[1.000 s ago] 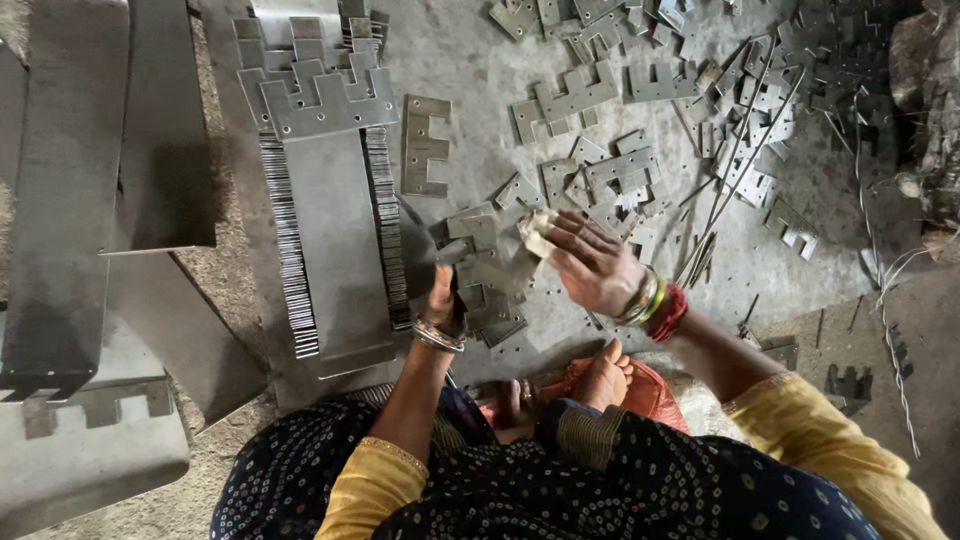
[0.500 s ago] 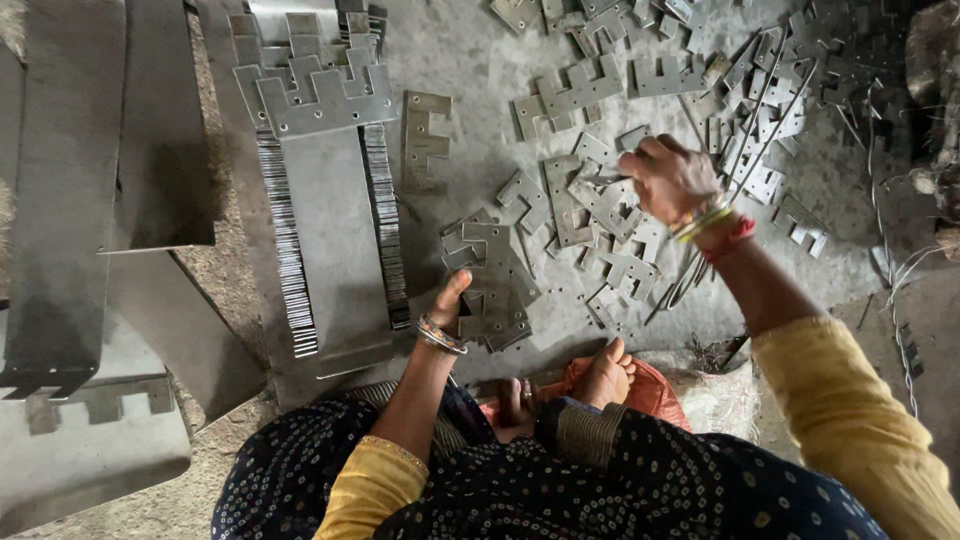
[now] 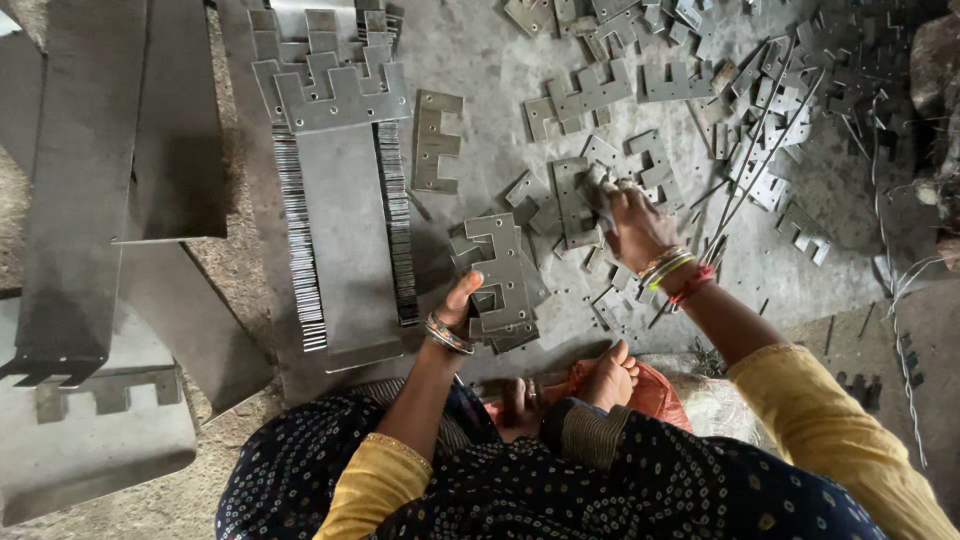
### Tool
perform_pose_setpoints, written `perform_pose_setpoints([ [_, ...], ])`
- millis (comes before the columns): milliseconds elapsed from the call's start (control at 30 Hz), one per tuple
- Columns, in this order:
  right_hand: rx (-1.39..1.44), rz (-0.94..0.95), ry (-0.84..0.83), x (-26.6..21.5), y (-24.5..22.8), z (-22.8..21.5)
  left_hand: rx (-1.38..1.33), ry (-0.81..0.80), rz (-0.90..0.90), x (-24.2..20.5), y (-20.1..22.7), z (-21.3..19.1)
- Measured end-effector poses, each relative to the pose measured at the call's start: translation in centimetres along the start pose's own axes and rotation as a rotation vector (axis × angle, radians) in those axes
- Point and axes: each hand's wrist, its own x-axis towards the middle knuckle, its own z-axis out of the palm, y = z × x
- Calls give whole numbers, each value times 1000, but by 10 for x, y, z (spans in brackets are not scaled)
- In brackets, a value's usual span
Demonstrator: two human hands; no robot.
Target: The person sits on the floor and repeatedly picks up small metal brackets, rubs them with a white block, and places them into a stack. The person handles the parts one at a time and continues the process throughout the clip.
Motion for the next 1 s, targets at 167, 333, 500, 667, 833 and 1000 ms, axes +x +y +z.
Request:
perform_pose_setpoints([
  [167, 52, 237, -171, 2, -8, -12, 78, 15, 60, 2, 2, 10],
  [333, 715, 80, 30, -22, -6, -50, 84, -10, 83, -1, 10, 35],
  [500, 895, 376, 54, 1, 48, 1, 149, -21, 129, -13, 16, 52],
  [667, 185, 364, 110, 25, 133, 72, 108, -62, 96, -17, 13, 50],
  [833, 432, 613, -11, 26, 136, 42, 104, -23, 106, -7, 7, 46],
  [1000, 445, 104, 421, -1, 13, -36, 127, -62, 120, -4, 14, 56],
])
